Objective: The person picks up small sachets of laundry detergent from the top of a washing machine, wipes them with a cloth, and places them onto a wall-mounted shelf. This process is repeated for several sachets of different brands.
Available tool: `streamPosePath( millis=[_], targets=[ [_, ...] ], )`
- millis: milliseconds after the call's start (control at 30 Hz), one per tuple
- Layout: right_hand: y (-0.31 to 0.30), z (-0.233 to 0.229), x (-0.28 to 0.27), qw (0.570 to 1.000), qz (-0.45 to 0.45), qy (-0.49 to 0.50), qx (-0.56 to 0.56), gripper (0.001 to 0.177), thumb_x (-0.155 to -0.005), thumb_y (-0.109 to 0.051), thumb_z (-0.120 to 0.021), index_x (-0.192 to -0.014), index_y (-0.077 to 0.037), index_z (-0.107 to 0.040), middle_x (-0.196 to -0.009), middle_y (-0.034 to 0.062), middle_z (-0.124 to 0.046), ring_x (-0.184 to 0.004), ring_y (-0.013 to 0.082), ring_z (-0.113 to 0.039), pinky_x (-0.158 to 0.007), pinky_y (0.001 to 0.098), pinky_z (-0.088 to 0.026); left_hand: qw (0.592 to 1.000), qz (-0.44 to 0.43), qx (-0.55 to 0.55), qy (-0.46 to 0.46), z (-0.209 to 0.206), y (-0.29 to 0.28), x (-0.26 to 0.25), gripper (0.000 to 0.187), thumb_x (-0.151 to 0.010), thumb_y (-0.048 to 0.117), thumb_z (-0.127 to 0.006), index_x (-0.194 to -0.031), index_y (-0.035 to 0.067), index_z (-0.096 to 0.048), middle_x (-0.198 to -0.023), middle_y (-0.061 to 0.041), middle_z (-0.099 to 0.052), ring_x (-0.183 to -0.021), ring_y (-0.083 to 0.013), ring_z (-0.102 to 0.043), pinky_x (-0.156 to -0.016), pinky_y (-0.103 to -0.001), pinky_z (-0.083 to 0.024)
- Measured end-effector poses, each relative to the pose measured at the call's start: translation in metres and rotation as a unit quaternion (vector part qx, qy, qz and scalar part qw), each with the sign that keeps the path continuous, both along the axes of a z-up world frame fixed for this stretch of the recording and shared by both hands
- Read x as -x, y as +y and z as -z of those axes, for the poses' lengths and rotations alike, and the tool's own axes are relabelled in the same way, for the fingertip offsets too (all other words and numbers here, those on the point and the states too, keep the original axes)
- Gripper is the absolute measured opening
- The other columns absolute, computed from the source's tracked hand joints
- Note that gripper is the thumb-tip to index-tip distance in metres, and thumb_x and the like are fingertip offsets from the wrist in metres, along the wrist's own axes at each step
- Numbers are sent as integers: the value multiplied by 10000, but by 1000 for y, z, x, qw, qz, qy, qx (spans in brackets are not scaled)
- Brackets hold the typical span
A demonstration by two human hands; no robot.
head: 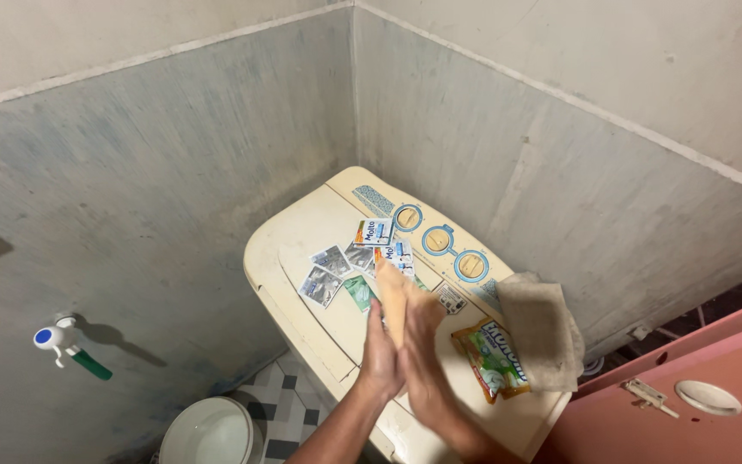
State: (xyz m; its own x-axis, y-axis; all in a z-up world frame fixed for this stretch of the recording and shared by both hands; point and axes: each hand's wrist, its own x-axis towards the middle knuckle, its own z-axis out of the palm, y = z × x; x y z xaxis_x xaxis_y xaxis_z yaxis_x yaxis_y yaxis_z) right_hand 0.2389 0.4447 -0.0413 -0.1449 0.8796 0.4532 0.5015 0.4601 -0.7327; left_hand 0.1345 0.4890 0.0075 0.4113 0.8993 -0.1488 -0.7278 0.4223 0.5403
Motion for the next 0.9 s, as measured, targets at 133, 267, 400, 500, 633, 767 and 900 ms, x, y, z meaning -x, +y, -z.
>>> streamPosePath(
  millis=[133, 267, 400, 500, 633, 767, 900],
  targets=[
    [24, -8, 1, 997, 67, 30, -17, 635, -1084, -244, -287, -1585, 122, -147, -1698, 268, -77, -1581, 377, -31, -1248, 453, -56, 999, 11, 26, -20, -1, -7, -2, 716, -1051, 591, -205, -1520, 85, -394, -1505, -127, -555, -1406, -226, -523, -1204, -357, -381],
    [-25, -5, 18, 997, 0, -24, -73, 604, -1121, -243, -267, -1584, 135, -186, -1713, 280, -99, -1611, 395, -40, -1290, 472, -34, 999, 1, 43, 29, -5, 3, 8, 785, -1007, 615, -176, -1507, 53, -399, -1434, -218, -527, -1306, -320, -520, -1111, -477, -412],
    [-14, -3, 13, 993, -1, -73, -88, 606, -1126, -247, -280, -1585, 134, -176, -1708, 289, -99, -1609, 417, -40, -1300, 488, -44, 999, 26, 22, -23, 1, 5, 17, 844, -1019, 645, -197, -1520, -11, -372, -1465, -246, -534, -1373, -316, -508, -1144, -426, -392],
    [18, 0, 2, 995, 54, -54, -66, 615, -1101, -235, -290, -1589, 121, -173, -1701, 282, -104, -1593, 423, -31, -1274, 498, -41, 998, 28, 9, -62, 3, -6, 15, 836, -1020, 631, -207, -1542, 1, -374, -1502, -176, -548, -1419, -275, -491, -1178, -381, -380],
    [13, 2, 14, 995, 71, -43, -55, 657, -1088, -253, -282, -1602, 114, -104, -1699, 301, -36, -1572, 431, 3, -1244, 495, -50, 998, 18, 31, -58, -1, -10, 12, 775, -1028, 596, -222, -1541, 35, -373, -1479, -168, -564, -1399, -283, -499, -1183, -400, -379],
    [-33, -1, 24, 996, -10, -88, -31, 644, -1092, -305, -318, -1606, 45, -152, -1719, 240, -115, -1617, 381, -33, -1287, 485, -29, 998, 0, 66, -8, 1, -1, 22, 764, -1043, 586, -214, -1518, 8, -365, -1404, -279, -529, -1248, -398, -522, -1109, -593, -344],
    [-1, 0, 12, 996, 33, -85, -16, 646, -1083, -275, -313, -1604, 64, -138, -1706, 261, -98, -1591, 402, -29, -1260, 498, -21, 997, 15, 47, -57, -1, -12, 28, 734, -1027, 583, -245, -1478, 40, -446, -1394, -145, -608, -1275, -260, -585, -1114, -422, -432]
  ],
)
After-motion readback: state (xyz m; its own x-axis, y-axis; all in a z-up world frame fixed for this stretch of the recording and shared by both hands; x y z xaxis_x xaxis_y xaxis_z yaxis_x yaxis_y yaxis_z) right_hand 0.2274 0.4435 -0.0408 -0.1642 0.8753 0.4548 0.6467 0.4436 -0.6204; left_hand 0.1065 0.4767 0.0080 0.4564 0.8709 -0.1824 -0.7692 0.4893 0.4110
